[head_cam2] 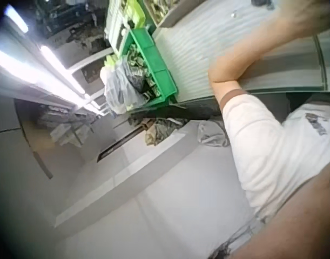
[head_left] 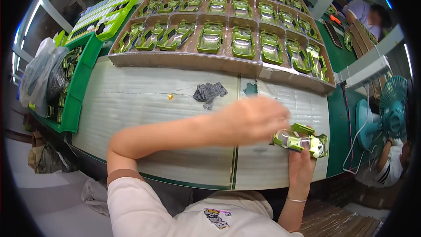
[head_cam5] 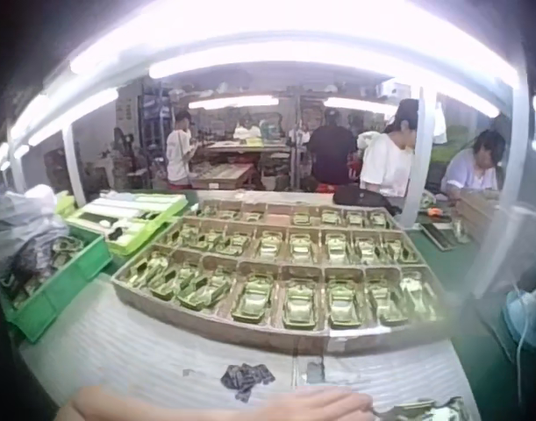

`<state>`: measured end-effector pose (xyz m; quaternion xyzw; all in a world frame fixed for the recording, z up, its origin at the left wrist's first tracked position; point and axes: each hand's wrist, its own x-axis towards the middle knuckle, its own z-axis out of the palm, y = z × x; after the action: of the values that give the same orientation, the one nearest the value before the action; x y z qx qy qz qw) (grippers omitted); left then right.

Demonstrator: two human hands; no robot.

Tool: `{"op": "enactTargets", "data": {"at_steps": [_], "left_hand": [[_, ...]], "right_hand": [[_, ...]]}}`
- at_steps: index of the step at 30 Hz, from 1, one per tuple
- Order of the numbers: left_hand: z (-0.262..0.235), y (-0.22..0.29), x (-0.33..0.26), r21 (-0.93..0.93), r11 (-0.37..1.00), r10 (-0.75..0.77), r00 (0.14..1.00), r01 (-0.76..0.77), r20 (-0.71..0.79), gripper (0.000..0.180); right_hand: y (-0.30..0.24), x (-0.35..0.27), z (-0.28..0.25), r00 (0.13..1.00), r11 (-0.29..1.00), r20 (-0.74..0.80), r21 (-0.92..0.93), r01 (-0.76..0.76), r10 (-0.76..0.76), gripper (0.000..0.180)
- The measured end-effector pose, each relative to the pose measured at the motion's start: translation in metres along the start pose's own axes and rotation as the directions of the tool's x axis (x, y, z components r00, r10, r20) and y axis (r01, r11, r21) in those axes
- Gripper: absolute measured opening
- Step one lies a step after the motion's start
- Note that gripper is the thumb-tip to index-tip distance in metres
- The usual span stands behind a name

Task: The person assembles small green toy car bodies by hand. They pick up a car body, insert a small black component into the interior, and place the finished unit into a cardboard tray. This process is repeated for multiple units throughout the clip.

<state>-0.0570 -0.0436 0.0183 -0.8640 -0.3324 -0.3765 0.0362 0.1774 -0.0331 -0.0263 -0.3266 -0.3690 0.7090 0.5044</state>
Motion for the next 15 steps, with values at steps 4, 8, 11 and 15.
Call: {"op": "enactTargets", "data": {"at_steps": [4, 8, 11, 15], "left_hand": [[-0.066, -0.043, -0.007, 0.345, 0.855, -0.514, 0.72, 0.387, 0.467, 0.019], [-0.062, -0.054, -0.024, 0.412, 0.859, -0.49, 0.721, 0.303, 0.49, 0.02], [-0.054, -0.052, -0.022, 0.415, 0.854, -0.509, 0.668, 0.314, 0.543, 0.015], [-0.056, -0.052, -0.018, 0.354, 0.835, -0.55, 0.645, 0.421, 0.531, 0.013]], "right_hand": [[-0.007, 0.002, 0.004, 0.996, 0.997, 0.076, 0.044, -0.057, 0.054, 0.065], [-0.004, -0.001, 0.014, 0.998, 0.997, 0.057, -0.08, -0.011, 0.015, 0.069], [-0.006, -0.003, 0.017, 0.997, 0.995, 0.073, -0.1, -0.001, 0.009, 0.067], [-0.006, -0.003, 0.016, 0.998, 0.993, 0.066, -0.119, -0.004, 0.012, 0.067]]}}
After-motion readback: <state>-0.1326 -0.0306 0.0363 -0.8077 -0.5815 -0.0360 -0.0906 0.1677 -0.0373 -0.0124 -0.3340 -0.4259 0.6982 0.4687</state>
